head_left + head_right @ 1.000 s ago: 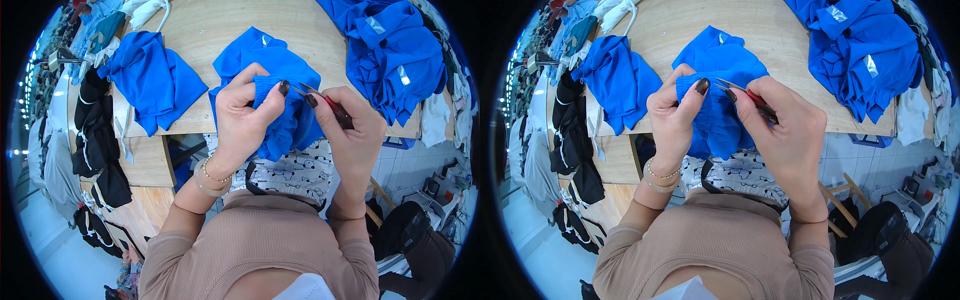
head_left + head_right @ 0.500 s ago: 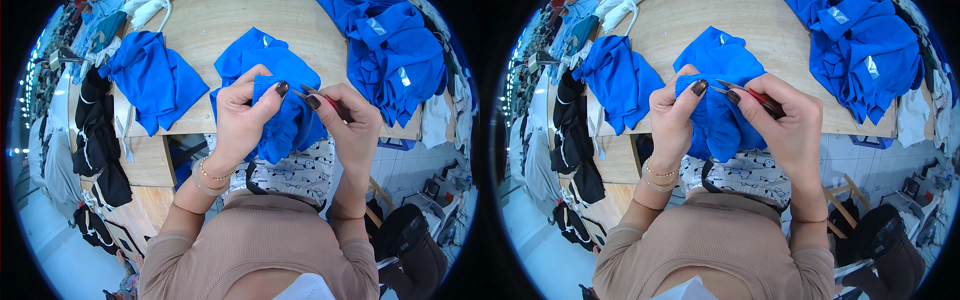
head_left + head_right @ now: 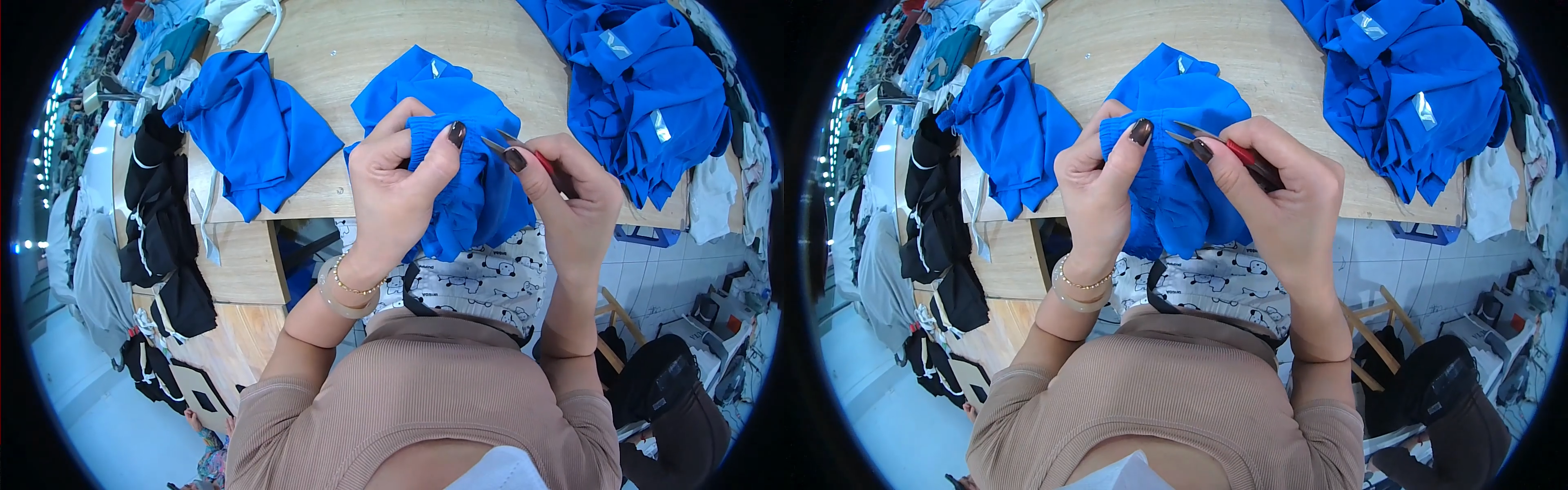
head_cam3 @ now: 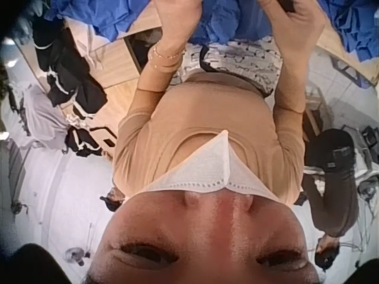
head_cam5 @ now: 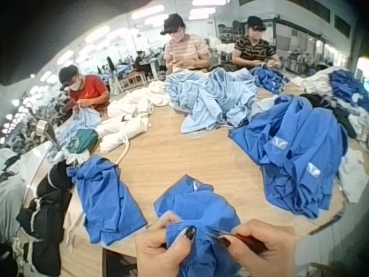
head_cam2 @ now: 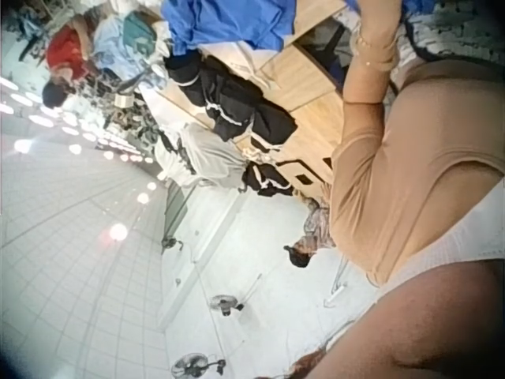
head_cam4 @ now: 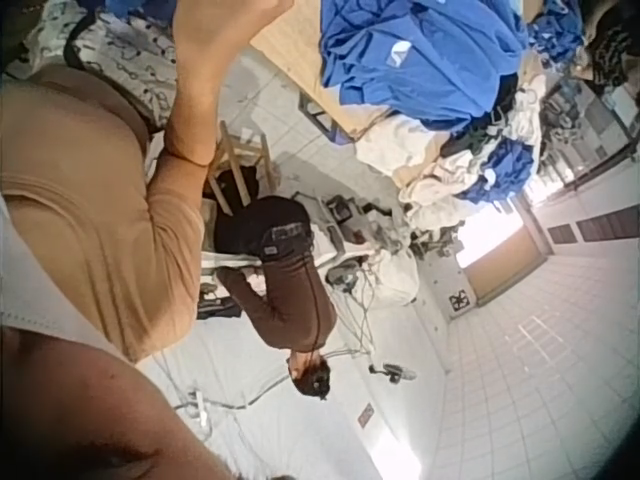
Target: The recorder uses a pair of snips to trim loose threads from blue athletic shorts at a factory workbench.
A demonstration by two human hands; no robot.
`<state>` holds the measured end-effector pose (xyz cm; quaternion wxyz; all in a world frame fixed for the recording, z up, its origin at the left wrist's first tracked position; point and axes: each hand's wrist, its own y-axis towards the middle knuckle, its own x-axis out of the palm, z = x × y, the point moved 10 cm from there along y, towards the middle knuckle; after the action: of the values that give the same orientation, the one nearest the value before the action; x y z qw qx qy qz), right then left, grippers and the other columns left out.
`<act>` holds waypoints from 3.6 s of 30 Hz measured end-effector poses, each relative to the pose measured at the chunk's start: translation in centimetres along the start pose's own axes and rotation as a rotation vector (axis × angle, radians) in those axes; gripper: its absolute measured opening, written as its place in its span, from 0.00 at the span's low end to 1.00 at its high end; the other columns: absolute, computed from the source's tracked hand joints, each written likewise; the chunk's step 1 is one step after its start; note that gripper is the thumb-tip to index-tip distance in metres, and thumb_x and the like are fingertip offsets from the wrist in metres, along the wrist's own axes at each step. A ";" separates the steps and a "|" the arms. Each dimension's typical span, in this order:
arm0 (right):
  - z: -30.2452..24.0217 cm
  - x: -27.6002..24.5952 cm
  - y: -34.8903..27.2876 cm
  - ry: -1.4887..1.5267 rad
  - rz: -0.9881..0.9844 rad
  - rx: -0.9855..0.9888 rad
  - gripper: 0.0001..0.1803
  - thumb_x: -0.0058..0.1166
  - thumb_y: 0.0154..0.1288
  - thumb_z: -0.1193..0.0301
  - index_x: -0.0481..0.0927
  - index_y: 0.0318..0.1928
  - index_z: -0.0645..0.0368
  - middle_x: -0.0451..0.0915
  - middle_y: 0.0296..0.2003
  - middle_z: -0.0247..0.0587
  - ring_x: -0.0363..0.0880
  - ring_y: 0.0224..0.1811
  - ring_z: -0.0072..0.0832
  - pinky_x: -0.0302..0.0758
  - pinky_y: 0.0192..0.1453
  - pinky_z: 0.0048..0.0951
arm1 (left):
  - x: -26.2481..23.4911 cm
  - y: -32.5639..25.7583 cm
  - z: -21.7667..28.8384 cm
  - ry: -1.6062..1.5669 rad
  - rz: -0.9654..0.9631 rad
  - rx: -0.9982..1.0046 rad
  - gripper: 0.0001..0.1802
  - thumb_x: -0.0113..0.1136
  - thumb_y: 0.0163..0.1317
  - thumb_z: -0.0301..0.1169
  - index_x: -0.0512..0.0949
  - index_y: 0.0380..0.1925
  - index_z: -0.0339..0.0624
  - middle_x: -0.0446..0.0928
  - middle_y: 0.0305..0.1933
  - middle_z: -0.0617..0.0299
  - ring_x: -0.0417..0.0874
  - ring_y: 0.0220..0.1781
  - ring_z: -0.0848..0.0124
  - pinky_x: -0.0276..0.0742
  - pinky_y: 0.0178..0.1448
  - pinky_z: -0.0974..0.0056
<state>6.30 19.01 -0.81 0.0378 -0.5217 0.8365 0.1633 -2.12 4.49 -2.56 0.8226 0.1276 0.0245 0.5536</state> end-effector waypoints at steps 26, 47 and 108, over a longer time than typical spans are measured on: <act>0.8 0.7 0.4 0.016 -0.035 0.011 0.05 0.61 0.58 0.77 0.79 0.31 0.66 0.73 0.23 0.28 0.65 0.23 0.11 0.55 0.25 0.11 | 0.3 -0.1 -0.9 -0.122 -0.028 -0.075 0.10 0.58 0.57 0.20 0.73 0.17 0.29 0.69 0.25 0.67 0.63 0.27 0.83 0.54 0.28 0.74; -2.1 -0.8 0.8 -0.242 0.008 -0.055 0.07 0.61 0.58 0.75 0.76 0.28 0.65 0.69 0.16 0.33 0.62 0.19 0.14 0.58 0.22 0.16 | 1.7 -0.1 0.2 0.145 -0.206 0.010 0.05 0.62 0.54 0.20 0.81 0.32 0.33 0.72 0.29 0.65 0.68 0.28 0.81 0.62 0.30 0.75; -2.1 -0.4 0.4 -0.220 0.004 -0.044 0.06 0.61 0.58 0.75 0.78 0.30 0.65 0.72 0.18 0.33 0.67 0.20 0.14 0.62 0.23 0.16 | 1.1 0.1 -0.7 -0.089 -0.096 -0.085 0.07 0.57 0.56 0.20 0.76 0.20 0.29 0.68 0.25 0.68 0.62 0.27 0.83 0.52 0.26 0.75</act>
<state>6.34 18.86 1.32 0.1175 -0.4995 0.8246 0.2381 -1.92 5.63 -3.15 0.8531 0.1157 -0.0294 0.5079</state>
